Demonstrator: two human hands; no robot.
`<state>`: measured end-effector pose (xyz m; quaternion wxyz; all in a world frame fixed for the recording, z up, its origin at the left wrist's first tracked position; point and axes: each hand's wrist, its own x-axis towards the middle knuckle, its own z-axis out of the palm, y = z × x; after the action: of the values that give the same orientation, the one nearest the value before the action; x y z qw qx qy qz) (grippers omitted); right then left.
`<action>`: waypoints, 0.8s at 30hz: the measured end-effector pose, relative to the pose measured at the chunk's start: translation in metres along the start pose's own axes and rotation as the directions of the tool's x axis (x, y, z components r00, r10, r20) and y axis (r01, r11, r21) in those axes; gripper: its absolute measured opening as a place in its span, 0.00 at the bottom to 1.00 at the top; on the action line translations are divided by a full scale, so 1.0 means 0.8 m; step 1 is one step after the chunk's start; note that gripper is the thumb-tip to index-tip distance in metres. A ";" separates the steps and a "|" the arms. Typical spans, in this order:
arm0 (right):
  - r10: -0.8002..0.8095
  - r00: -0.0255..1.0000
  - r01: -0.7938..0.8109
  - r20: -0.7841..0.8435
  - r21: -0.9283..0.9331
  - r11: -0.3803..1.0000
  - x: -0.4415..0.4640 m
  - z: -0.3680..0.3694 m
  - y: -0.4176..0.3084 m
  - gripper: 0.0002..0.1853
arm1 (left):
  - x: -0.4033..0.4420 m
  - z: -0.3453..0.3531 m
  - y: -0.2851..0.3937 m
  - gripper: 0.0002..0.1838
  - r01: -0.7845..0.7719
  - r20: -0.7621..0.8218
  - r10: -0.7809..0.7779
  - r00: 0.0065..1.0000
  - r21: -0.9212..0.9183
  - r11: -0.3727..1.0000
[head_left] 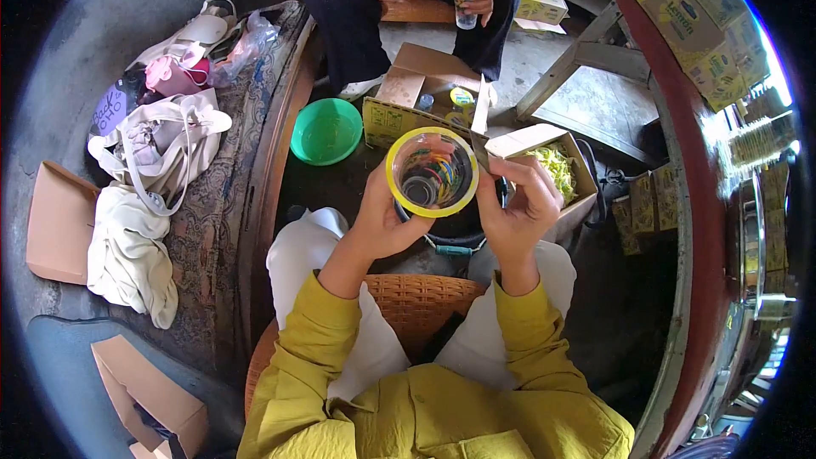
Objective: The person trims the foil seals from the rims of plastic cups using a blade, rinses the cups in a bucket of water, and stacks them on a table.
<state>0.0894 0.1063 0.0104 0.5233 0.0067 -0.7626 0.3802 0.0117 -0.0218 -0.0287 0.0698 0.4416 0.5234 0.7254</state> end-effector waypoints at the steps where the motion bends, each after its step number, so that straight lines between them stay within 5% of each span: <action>1: -0.003 1.000 0.003 0.011 -0.010 1.000 -0.001 0.000 -0.001 0.08 | -0.001 0.000 -0.002 0.33 -0.002 -0.012 0.002 1.000 -0.011 1.000; 12: 0.013 0.999 -0.013 0.041 -0.018 1.000 -0.003 0.001 0.002 0.08 | -0.004 0.007 0.007 0.32 0.158 -0.024 -0.157 0.987 0.066 0.985; 24: 0.016 0.998 -0.017 0.067 0.016 1.000 -0.005 0.002 -0.001 0.08 | -0.003 -0.002 0.004 0.35 0.134 -0.050 -0.132 0.990 0.036 0.990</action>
<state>0.0905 0.1029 0.0072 0.4941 0.0174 -0.7768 0.3902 0.0131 -0.0259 -0.0280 0.0969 0.3898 0.5672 0.7190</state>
